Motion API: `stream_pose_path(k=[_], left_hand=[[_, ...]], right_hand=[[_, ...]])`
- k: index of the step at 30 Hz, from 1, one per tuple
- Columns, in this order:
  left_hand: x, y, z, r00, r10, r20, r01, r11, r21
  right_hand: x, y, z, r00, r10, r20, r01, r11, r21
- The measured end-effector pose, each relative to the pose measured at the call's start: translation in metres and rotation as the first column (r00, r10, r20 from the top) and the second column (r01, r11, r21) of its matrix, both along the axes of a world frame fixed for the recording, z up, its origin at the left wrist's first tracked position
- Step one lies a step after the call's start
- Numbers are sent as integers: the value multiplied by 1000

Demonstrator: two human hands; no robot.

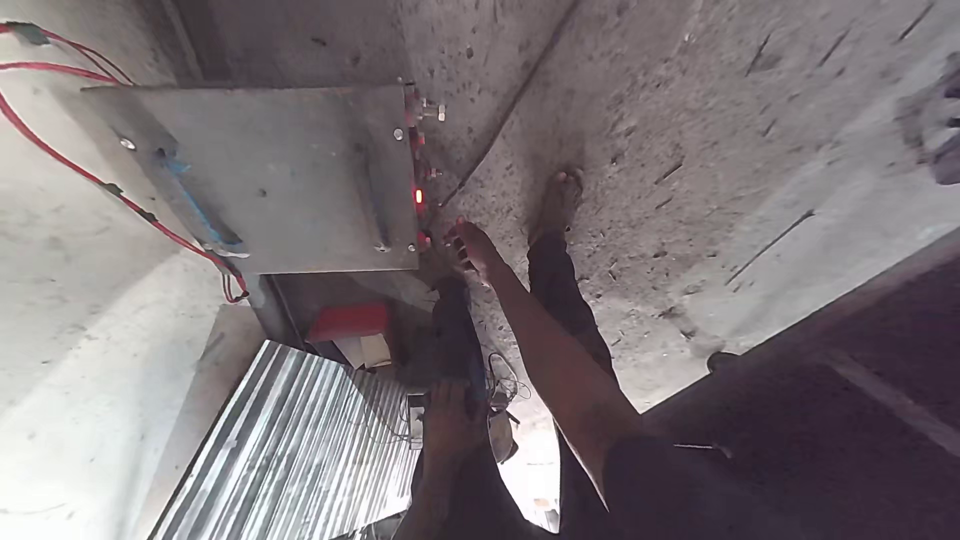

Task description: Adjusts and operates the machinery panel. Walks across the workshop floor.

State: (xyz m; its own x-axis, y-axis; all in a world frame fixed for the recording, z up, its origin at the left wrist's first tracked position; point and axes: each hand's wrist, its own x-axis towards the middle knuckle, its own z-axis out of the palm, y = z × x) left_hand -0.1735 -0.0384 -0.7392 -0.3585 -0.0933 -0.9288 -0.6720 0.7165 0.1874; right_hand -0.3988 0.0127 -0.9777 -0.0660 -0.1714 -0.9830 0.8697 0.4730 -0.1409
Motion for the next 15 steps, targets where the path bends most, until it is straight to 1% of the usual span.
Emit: stream_pose_path(k=[1,2,4,6,7,8,9,10,11,12,13,14,15], left_hand=[[-1,0,-1,1000,-4,3,4,1000,-2],[-2,0,-1,1000,-6,8,6,1000,-3],[-6,0,3,999,-8,33,8,1000,8],[-8,-3,0,999,-9,39,9,1000,14],[-10,-3,-3,999,-14,43,14,1000,10],[-9,-2,0,998,-18,57,17,1000,12],[-9,-1,3,997,-14,74,13,1000,19],[-9,-2,3,997,-11,77,10,1000,22],[-8,-3,3,997,-9,73,7,1000,22],[-9,-4,2,998,4,64,-6,1000,21],[-9,-5,0,998,16,57,-17,1000,20],[-7,-5,0,998,22,51,-23,1000,18],[-5,-5,1,999,22,48,-23,1000,16]], right_hand=[[2,2,-2,999,-7,-39,7,1000,-8],[2,4,-2,998,28,-52,-27,1000,8],[1,13,-2,995,100,-17,-99,993,58],[-1,15,-3,998,63,-28,-62,997,47],[-3,14,-1,999,39,-10,-39,999,17],[-1,12,5,998,57,32,-57,998,10],[0,11,11,992,100,76,-100,995,5],[2,10,11,987,138,76,-140,990,17],[7,9,8,991,131,26,-132,990,54],[11,8,5,996,79,-39,-76,993,87],[11,6,3,998,11,-63,-6,997,80],[11,7,3,998,-43,-40,46,997,56],[11,8,4,999,-39,-6,40,998,56]])
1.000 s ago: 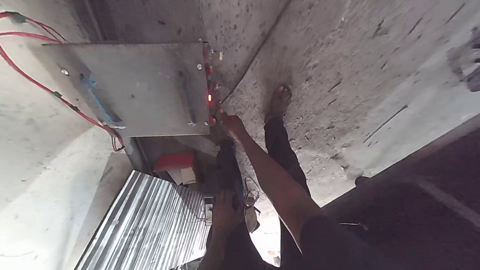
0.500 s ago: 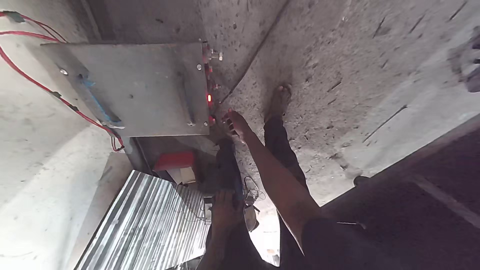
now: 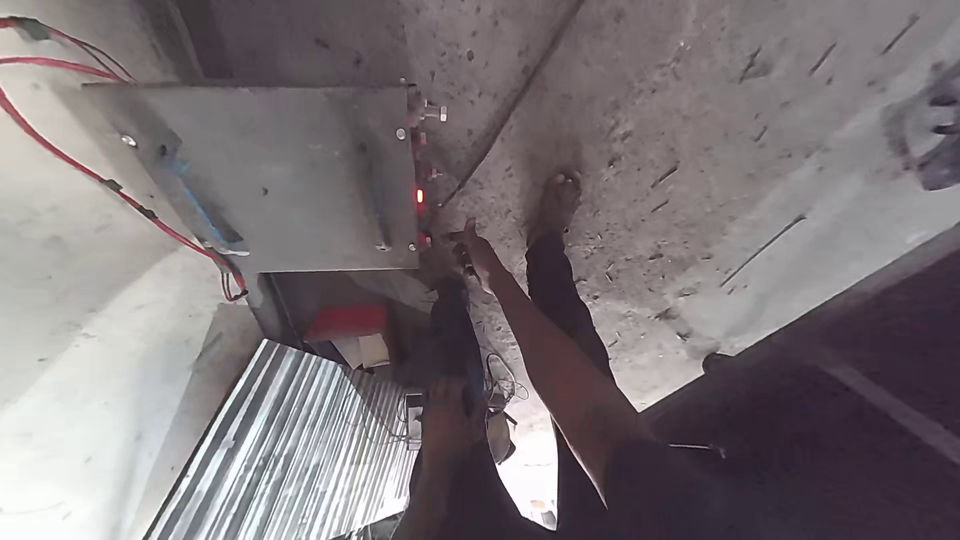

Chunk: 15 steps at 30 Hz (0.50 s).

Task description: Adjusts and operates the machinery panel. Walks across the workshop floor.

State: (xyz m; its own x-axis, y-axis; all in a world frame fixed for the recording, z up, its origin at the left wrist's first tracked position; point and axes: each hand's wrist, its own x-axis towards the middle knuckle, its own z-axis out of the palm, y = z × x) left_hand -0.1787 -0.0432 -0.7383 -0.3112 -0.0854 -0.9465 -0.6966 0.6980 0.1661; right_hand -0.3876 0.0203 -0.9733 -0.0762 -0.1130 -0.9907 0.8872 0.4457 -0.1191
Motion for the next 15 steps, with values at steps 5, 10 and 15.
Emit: stream_pose_path(k=[5,10,15], left_hand=[[-7,1,-1,1000,-23,19,23,1000,4],[1,2,-3,999,39,15,-39,999,11],[5,2,-3,998,50,41,-51,999,19]], right_hand=[[-10,7,-3,992,70,-100,-77,995,-60],[-7,-13,-11,917,146,-371,-198,974,-107],[-17,-22,-18,926,234,-295,-283,950,-133]])
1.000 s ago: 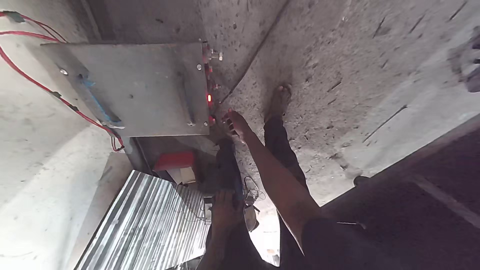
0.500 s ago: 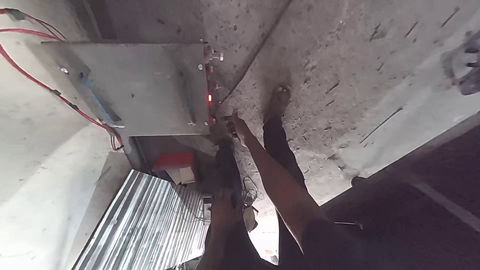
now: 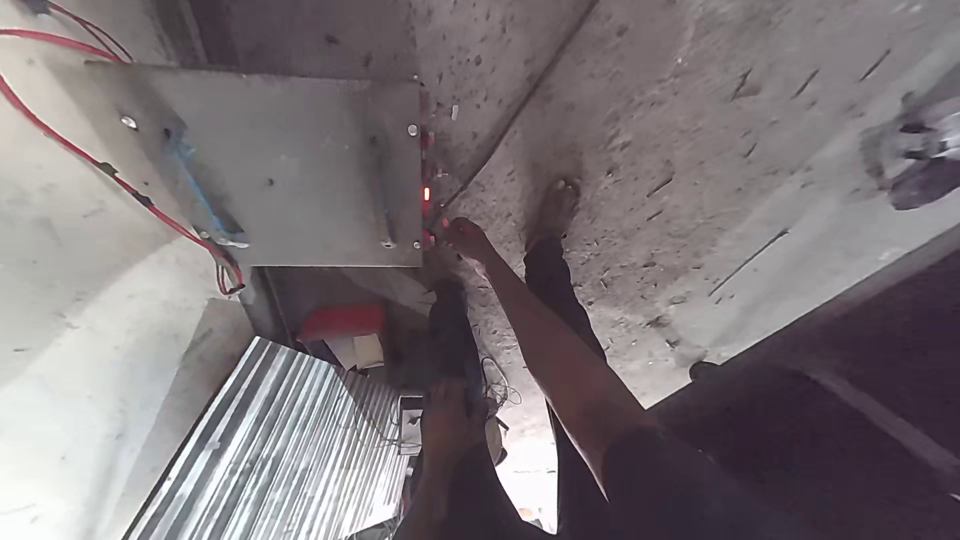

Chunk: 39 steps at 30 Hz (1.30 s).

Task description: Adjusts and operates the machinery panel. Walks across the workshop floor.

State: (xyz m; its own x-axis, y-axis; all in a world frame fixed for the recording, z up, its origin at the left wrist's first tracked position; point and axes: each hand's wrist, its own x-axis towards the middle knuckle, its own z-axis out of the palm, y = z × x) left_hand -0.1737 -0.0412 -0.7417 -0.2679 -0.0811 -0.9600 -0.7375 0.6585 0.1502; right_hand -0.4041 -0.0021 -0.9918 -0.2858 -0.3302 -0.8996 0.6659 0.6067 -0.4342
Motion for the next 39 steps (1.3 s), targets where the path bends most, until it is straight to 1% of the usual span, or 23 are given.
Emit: stream_pose_path(k=[2,4,5,7,9,10,11,12,14,15,16,19,21,24,26,28,30,32,34,36,37,39], left_hand=[[-2,1,3,999,-39,12,39,999,8],[0,0,3,999,-47,2,47,999,-6],[1,-1,2,999,-37,9,37,999,-5],[3,-3,2,1000,-11,8,11,1000,2],[7,-4,1,1000,-4,-28,4,1000,-5],[9,-4,1,999,-14,-40,14,1000,-8],[9,-3,0,999,-27,-36,27,1000,-8],[8,-3,0,999,-36,-31,36,999,-9],[10,-3,-2,999,-28,-37,27,1000,-10],[12,-4,-3,998,-14,-58,13,1000,-14],[15,-4,-3,997,0,-78,-2,1000,-18],[18,-3,-2,997,-6,-73,5,1000,-18],[17,-1,-2,998,-24,-61,22,999,-24],[13,-1,3,1000,-22,-22,22,1000,-8],[11,-3,1,1000,-4,-22,4,1000,-7],[12,-3,1,999,8,-45,-9,1000,-10],[12,-2,-2,999,8,-51,-9,1000,-10],[11,-2,1,999,-15,-37,14,1000,-7],[6,-2,2,999,-33,-21,33,999,-3],[3,-1,3,999,-41,-28,41,999,-11],[2,-1,2,999,-36,-38,36,999,-15],[4,-1,1,998,-15,-66,14,1000,-20]], right_hand=[[5,6,7,992,-101,82,105,993,-46],[16,6,10,979,-190,67,193,980,-41],[19,5,11,981,-191,45,192,981,-22],[17,3,10,996,-92,-18,93,996,12],[11,4,7,997,35,-68,-36,999,-7],[8,4,6,995,67,-79,-69,997,-22],[7,4,8,996,69,-64,-70,997,-27],[4,4,12,999,49,-11,-49,998,-26],[6,2,17,985,-86,148,94,995,-47],[7,1,17,970,-143,198,157,986,-59],[8,1,16,967,-164,197,181,981,-70],[13,7,6,988,-147,41,151,976,-159],[17,11,1,980,-199,-15,191,956,-221],[21,14,1,971,-238,-25,226,947,-229],[22,11,1,968,-252,-14,245,950,-193],[23,7,8,977,-212,-6,210,973,-93],[15,5,7,996,-73,-49,72,997,-19],[11,7,5,994,58,-97,-59,998,-14],[3,3,8,992,108,-59,-108,994,-13],[-3,1,12,992,123,21,-123,992,0],[-4,1,11,993,100,61,-100,995,9],[-1,2,9,984,4,179,-5,1000,4]])
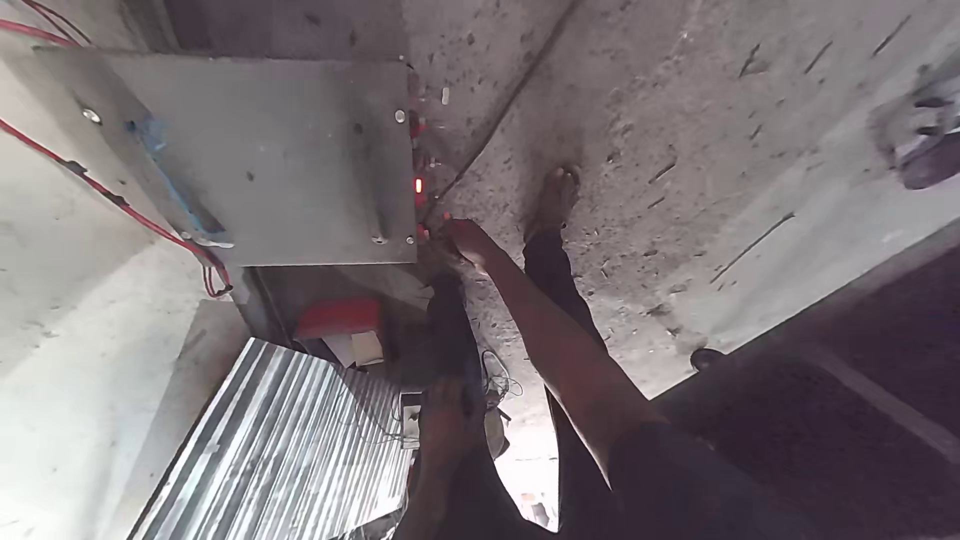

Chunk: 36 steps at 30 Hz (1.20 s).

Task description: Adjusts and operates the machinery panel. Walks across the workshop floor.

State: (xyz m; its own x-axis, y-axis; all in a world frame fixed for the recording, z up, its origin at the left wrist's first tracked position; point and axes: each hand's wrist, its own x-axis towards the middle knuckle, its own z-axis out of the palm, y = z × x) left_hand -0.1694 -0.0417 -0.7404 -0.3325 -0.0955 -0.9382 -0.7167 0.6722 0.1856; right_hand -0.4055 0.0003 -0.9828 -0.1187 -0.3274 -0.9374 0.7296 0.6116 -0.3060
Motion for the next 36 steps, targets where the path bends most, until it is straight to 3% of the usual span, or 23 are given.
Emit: stream_pose_path(k=[3,9,12,18,22,24,27,29,33,34,36], left_hand=[[0,0,-2,1000,7,-6,-7,1000,0],[-8,4,0,999,-23,27,23,1000,-4],[-8,7,2,999,-25,31,25,1000,-4],[-10,8,-3,1000,16,10,-16,1000,4],[-12,8,-4,1000,15,24,-15,1000,14],[-10,9,-6,1000,-4,0,4,1000,-1],[-12,11,-2,1000,-21,2,21,1000,-11],[-12,10,-3,1000,-16,2,16,1000,-8],[-13,10,-1,999,-43,-9,43,999,-27],[-15,11,-1,999,-50,-1,50,998,-29],[-18,11,-2,999,-53,6,53,998,-24]], right_hand=[[2,2,-5,977,-151,150,154,988,-13],[6,6,2,975,-189,-116,166,969,-183],[16,5,2,970,-195,-146,177,976,-130],[1,-8,-3,964,157,-213,-151,987,45],[-5,-6,-3,988,112,-107,-117,992,-39],[2,2,2,976,127,-179,-148,983,-107],[11,0,6,929,205,-307,-223,975,-24],[7,-6,10,967,162,-198,-159,987,30],[-2,-9,6,979,4,206,-20,997,79],[-5,-5,4,967,-18,253,6,999,51],[-6,1,6,991,21,132,-18,1000,-21]])
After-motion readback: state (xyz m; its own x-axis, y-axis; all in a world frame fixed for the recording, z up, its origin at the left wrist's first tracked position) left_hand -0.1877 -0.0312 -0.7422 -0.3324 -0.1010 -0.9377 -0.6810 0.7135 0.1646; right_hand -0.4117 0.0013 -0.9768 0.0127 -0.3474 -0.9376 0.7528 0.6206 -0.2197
